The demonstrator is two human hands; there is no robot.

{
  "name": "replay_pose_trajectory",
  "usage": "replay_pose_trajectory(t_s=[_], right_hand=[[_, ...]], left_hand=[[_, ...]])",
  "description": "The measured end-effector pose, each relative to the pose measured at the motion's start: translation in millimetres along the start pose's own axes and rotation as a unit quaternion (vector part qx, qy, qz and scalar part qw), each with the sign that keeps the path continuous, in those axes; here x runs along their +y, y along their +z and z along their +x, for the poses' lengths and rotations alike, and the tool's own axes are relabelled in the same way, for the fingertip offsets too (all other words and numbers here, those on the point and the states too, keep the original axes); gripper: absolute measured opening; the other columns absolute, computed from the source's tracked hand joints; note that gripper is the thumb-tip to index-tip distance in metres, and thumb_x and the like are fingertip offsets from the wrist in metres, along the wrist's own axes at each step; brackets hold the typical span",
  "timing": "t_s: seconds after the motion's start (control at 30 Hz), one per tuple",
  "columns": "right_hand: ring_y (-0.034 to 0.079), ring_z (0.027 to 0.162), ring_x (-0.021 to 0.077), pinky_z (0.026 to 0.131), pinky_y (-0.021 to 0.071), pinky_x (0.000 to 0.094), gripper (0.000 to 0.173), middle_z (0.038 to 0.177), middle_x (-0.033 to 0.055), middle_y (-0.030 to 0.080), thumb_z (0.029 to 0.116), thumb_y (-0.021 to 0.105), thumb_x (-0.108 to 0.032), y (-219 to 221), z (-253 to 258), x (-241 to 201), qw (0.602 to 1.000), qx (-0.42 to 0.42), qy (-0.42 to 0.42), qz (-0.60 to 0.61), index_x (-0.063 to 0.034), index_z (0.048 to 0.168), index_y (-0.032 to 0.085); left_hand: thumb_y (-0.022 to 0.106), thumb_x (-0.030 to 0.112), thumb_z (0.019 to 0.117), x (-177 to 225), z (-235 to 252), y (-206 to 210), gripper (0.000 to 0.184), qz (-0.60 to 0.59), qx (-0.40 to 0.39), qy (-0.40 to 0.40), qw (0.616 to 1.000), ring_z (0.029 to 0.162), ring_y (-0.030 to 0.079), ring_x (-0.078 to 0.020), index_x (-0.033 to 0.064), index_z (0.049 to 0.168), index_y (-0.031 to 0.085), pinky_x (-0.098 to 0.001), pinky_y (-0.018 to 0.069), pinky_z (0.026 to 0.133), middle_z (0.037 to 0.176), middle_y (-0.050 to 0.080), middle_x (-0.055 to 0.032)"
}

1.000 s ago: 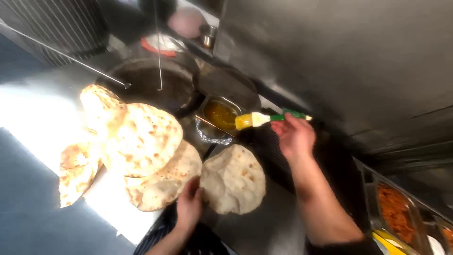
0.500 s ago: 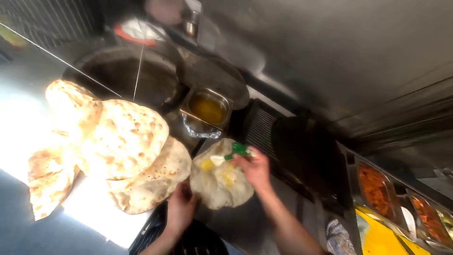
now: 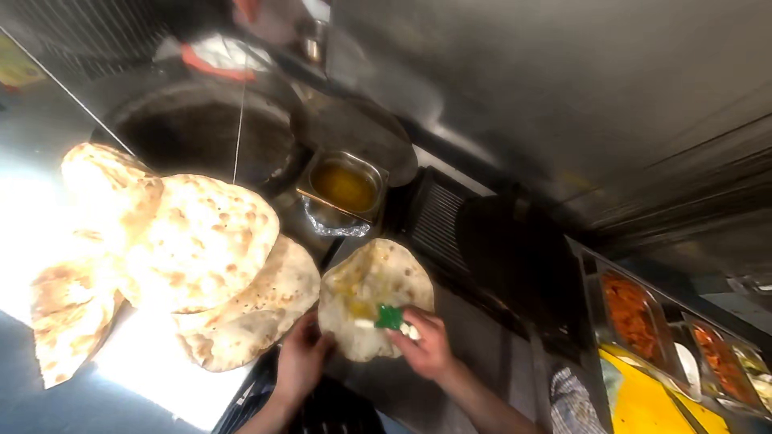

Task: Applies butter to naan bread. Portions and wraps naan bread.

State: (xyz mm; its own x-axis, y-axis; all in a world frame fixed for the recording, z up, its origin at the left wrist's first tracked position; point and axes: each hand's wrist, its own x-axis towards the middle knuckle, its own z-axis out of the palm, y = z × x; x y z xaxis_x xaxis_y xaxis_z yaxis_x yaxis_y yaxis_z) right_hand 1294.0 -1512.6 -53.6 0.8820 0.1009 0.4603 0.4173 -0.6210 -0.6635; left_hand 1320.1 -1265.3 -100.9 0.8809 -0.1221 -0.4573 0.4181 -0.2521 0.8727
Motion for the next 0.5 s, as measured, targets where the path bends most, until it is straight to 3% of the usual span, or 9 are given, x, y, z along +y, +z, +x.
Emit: replay_pose_trajectory(t_s=[0.1,0.17,0.23,0.33,0.4,0.5], right_hand=[[0.074,0.079,0.0070,0.071,0.0646,0.0283,0.015,0.086,0.0021,0.076,0.0881,0.075,-0.016,-25,8,-2,0.989,0.035,0.138,0.047,-0.0030,0.096,0.074],[0.074,0.075,0.0105,0.071,0.0652,0.0337,0.013,0.084,0.0020,0.076,0.0871,0.075,-0.012,-37,23,17,0.975,0.075,0.209,0.001,-0.0043,0.098,0.074],[0.072,0.072,0.0122,0.068,0.0624,0.0371,0.013,0.081,0.0035,0.074,0.0878,0.075,-0.013,-45,34,43,0.963,0.133,0.223,-0.074,-0.0053,0.098,0.074],[0.070,0.068,0.0063,0.063,0.0599,0.0289,0.015,0.079,0.0012,0.073,0.0889,0.076,-0.017,-52,52,57,0.957,0.203,0.156,-0.133,-0.0062,0.098,0.072],[0.067,0.069,0.0043,0.063,0.0575,0.0240,0.015,0.079,0.0011,0.071,0.0899,0.074,-0.019,-49,63,53,0.967,0.196,0.072,-0.148,-0.0050,0.093,0.070],[0.073,0.098,0.0183,0.086,0.0620,0.0342,0.017,0.103,0.0100,0.076,0.0894,0.064,-0.017,-50,57,58,0.979,0.039,-0.094,-0.179,-0.0039,0.093,0.074]], left_hand=[[0.075,0.013,0.0883,-3,-1,-1,0.045,-0.014,0.000,-0.001,1.000,0.083,0.074,-0.0152,0.0078,0.131,0.062,-0.0374,0.0642,0.078,0.101,0.075,-0.0057],[0.075,0.013,0.0883,-3,-2,-2,0.046,-0.014,0.002,0.004,1.000,0.083,0.074,-0.0149,0.0079,0.132,0.062,-0.0368,0.0638,0.078,0.100,0.075,-0.0055],[0.076,0.012,0.0879,-2,-3,-2,0.045,-0.014,0.008,0.016,1.000,0.079,0.074,-0.0142,0.0086,0.131,0.063,-0.0355,0.0644,0.075,0.095,0.076,-0.0044],[0.075,0.011,0.0878,4,-7,0,0.046,-0.022,0.009,0.022,0.999,0.076,0.074,-0.0139,0.0082,0.132,0.062,-0.0349,0.0645,0.072,0.092,0.076,-0.0041],[0.075,0.011,0.0884,6,-7,-1,0.047,-0.020,0.013,0.014,1.000,0.076,0.074,-0.0137,0.0084,0.133,0.062,-0.0346,0.0644,0.072,0.092,0.075,-0.0041],[0.074,0.009,0.0879,5,-6,1,0.047,-0.041,0.026,-0.015,0.999,0.077,0.074,-0.0157,0.0064,0.133,0.061,-0.0366,0.0644,0.072,0.094,0.075,-0.0068]])
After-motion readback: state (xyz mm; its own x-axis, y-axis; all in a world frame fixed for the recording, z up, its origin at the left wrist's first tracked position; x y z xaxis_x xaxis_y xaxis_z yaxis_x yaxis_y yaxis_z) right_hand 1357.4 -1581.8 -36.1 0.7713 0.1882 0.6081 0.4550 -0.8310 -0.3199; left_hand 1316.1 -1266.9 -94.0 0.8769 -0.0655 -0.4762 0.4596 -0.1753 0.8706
